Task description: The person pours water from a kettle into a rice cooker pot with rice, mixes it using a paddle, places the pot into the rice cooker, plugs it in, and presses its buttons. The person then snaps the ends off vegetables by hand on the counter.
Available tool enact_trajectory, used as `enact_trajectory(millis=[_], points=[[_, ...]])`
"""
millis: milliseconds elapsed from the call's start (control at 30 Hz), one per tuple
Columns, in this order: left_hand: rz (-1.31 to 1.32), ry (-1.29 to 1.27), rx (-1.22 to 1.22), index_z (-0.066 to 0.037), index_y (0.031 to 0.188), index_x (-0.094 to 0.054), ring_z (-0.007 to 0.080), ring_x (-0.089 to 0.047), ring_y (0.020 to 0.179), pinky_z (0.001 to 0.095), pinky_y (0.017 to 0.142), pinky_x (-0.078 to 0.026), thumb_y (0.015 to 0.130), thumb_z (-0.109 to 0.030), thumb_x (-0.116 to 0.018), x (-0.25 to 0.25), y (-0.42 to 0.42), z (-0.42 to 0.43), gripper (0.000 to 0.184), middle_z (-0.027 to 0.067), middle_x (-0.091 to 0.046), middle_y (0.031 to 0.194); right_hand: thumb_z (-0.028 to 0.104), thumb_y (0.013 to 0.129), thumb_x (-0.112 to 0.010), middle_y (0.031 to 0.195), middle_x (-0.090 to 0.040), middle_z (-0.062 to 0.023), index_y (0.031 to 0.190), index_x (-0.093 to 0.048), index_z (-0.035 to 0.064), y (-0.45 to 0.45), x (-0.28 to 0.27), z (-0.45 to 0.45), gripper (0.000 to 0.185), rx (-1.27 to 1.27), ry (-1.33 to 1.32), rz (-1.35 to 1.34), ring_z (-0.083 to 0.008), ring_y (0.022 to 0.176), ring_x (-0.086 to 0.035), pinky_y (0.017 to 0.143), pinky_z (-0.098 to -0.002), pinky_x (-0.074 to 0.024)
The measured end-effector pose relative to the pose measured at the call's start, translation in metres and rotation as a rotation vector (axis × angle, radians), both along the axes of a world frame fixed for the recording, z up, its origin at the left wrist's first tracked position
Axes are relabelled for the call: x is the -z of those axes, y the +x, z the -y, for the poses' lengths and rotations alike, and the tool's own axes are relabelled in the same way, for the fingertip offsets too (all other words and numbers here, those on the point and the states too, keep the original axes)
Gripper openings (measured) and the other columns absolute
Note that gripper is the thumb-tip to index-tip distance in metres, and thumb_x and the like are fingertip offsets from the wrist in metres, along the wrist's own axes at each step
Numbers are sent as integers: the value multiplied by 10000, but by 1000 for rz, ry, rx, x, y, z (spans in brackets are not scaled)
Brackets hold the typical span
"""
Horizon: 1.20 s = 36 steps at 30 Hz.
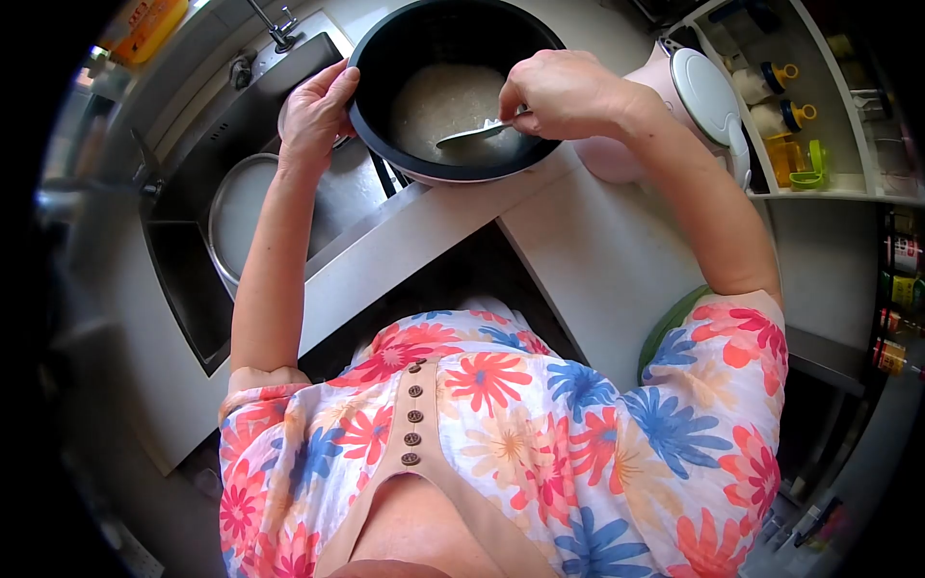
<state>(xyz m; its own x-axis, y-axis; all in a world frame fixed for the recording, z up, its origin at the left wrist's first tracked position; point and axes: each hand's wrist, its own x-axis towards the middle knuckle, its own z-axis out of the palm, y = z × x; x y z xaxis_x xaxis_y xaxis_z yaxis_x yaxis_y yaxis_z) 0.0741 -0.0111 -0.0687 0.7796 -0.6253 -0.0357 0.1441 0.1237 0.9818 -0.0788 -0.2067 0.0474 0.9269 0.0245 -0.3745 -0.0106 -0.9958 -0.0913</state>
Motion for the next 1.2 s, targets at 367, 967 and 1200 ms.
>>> enact_trajectory(millis=[367,967,1200], points=[[27,13,-25,26,1152,-562,43,-479,482,176,414,-372,864,-246,-600,-1,2,-2,397,-8,-566,648,224,811,-538,889,-663,-87,987,-667,118,31,42,16,242,219,-164,340,-276,830,-623,769,-375,-481],[56,124,-156,-31,1094,-613,29,-457,495,173,417,-358,879,-247,-587,8,-13,-67,306,-19,-534,614,108,796,-633,761,-656,-92,951,-655,-11,0,2,3,197,203,340,-91,-172,694,-608,665,-275,-487],[-14,182,-107,-20,1100,-600,24,-445,509,171,426,-360,885,-178,-575,22,-40,-95,268,-37,-507,618,118,810,-581,633,-604,-56,917,-668,-4,20,-4,28,184,380,192,-101,-104,562,-565,445,-224,-446]])
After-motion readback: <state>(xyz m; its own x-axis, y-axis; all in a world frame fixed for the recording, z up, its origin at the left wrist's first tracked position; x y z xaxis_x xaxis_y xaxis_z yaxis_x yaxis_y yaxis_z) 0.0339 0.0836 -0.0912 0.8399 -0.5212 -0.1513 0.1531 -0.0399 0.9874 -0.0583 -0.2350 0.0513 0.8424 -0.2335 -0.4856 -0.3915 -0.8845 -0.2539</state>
